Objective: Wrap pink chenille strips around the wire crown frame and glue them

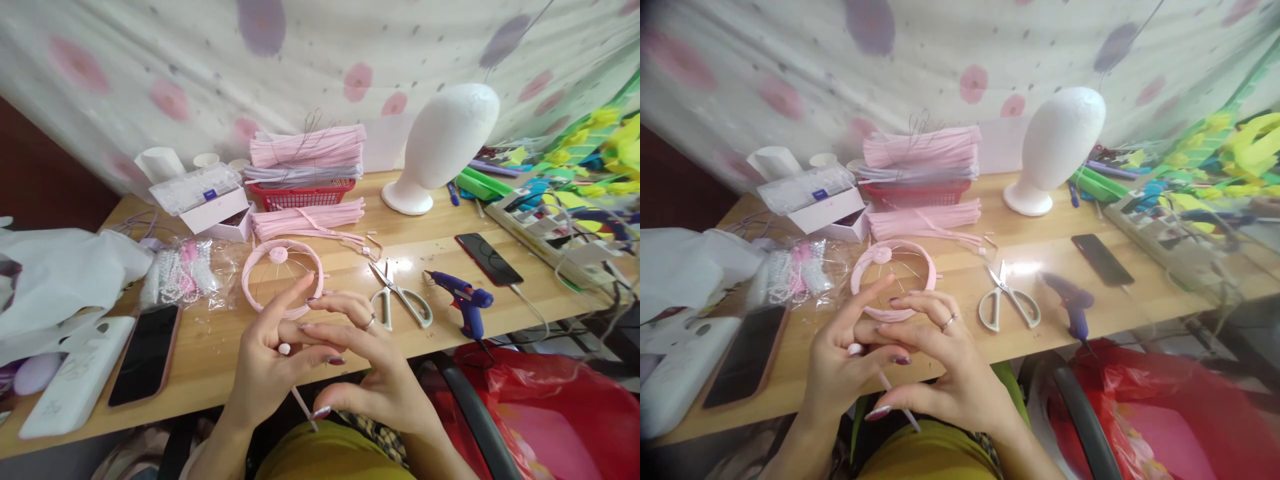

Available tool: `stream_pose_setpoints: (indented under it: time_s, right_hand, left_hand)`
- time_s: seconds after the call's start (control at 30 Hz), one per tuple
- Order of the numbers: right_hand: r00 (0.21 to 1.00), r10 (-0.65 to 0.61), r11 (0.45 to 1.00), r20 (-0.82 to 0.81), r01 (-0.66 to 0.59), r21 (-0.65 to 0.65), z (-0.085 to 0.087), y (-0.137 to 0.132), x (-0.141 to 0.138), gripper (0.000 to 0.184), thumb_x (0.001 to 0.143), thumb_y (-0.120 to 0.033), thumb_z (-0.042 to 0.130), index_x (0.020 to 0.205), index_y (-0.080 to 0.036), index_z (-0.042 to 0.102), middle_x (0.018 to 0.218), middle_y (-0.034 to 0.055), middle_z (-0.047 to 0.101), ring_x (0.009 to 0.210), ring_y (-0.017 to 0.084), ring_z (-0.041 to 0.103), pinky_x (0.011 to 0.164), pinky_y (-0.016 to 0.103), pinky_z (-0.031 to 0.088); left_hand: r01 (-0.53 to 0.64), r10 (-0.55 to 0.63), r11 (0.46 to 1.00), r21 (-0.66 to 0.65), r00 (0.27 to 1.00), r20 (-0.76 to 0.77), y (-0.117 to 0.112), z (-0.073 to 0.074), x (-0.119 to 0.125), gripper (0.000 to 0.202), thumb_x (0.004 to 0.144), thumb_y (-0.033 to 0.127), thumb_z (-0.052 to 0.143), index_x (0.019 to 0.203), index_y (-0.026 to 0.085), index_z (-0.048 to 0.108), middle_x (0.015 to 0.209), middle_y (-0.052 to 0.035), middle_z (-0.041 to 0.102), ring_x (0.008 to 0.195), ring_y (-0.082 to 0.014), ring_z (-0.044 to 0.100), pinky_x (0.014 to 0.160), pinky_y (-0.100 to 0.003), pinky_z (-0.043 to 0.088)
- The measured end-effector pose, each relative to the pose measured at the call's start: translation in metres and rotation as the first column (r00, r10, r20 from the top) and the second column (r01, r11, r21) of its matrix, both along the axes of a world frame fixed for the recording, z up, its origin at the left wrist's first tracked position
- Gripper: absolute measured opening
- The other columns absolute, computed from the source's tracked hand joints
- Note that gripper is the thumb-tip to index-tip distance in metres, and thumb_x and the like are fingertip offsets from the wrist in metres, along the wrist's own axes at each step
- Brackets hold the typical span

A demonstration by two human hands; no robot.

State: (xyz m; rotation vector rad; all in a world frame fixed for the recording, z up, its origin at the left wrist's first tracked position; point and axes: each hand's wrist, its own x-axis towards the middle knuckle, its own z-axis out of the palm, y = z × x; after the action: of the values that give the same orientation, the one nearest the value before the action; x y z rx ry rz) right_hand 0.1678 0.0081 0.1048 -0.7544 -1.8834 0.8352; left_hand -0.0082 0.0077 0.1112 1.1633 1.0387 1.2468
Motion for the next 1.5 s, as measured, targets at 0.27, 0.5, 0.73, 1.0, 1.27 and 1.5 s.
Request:
stream_pose_setpoints:
  time_s: [0.27,0.5,0.73,1.0,1.27,1.5]
  right_hand:
    - [0.949,0.145,0.959,-0.280,-0.204,-0.196,-0.003,0.000,-0.006,0.042,0.088,-0.042,0.076,0.130,-0.039,0.070,0.133,0.0047,0.067,0.128,0.025,0.058,0.113,0.045,0.043]
    - [0.723,0.101,0.773,-0.683,-0.489,-0.403,-0.021,-0.008,-0.033,0.027,0.097,-0.043,0.066,0.122,-0.039,0.075,0.145,0.0032,0.061,0.137,0.024,0.054,0.116,0.045,0.043]
    - [0.716,0.015,0.743,-0.698,-0.475,-0.472,-0.030,0.004,-0.040,0.008,0.084,-0.041,0.081,0.090,-0.036,0.084,0.122,0.0032,0.068,0.114,0.022,0.065,0.108,0.044,0.048]
    - [0.773,-0.036,0.692,-0.634,-0.439,-0.574,-0.023,0.009,-0.031,0.016,0.082,-0.036,0.084,0.076,-0.023,0.077,0.086,-0.0010,0.055,0.084,0.013,0.059,0.088,0.030,0.050]
    - [0.558,-0.217,0.667,-0.801,-0.514,-0.539,-0.015,0.024,-0.032,0.027,0.094,-0.042,0.070,0.078,-0.021,0.062,0.078,-0.0009,0.064,0.066,0.011,0.058,0.062,0.022,0.051]
    - [0.476,-0.364,0.592,-0.801,-0.546,-0.593,0.000,0.039,-0.018,0.038,0.089,-0.036,0.076,0.068,-0.020,0.049,0.051,-0.0121,0.034,0.038,0.003,0.019,0.038,0.011,0.033]
  left_hand:
    - [-0.186,0.194,0.923,0.338,0.981,0.009,-0.006,-0.018,0.006,0.058,0.068,0.038,0.093,0.122,0.033,0.071,0.057,0.0072,0.073,0.046,-0.0104,0.062,0.048,-0.018,0.049]
    - [-0.277,0.258,0.935,0.223,0.960,0.112,-0.005,-0.022,0.006,0.063,0.059,0.056,0.091,0.116,0.040,0.069,0.059,0.0106,0.070,0.053,-0.0122,0.065,0.060,-0.023,0.054]
    - [-0.162,0.167,0.979,0.123,0.985,-0.030,-0.001,-0.018,-0.010,0.077,0.062,0.039,0.096,0.128,0.038,0.057,0.057,0.0109,0.065,0.049,-0.0113,0.050,0.051,-0.025,0.039]
    - [0.059,-0.049,0.995,0.077,0.991,-0.124,0.008,-0.020,-0.013,0.093,0.056,0.045,0.098,0.136,0.024,0.056,0.055,0.0104,0.057,0.047,-0.0077,0.039,0.047,-0.022,0.027]
    - [0.239,-0.248,0.969,-0.068,0.906,-0.342,0.010,-0.021,-0.009,0.121,0.057,0.046,0.097,0.157,0.028,0.032,0.078,0.0044,0.064,0.066,-0.0140,0.052,0.061,-0.024,0.041]
    - [0.283,-0.336,0.942,-0.181,0.779,-0.529,0.008,-0.016,-0.017,0.097,0.069,0.052,0.087,0.151,0.024,0.045,0.068,0.0082,0.055,0.062,-0.0160,0.053,0.065,-0.026,0.046]
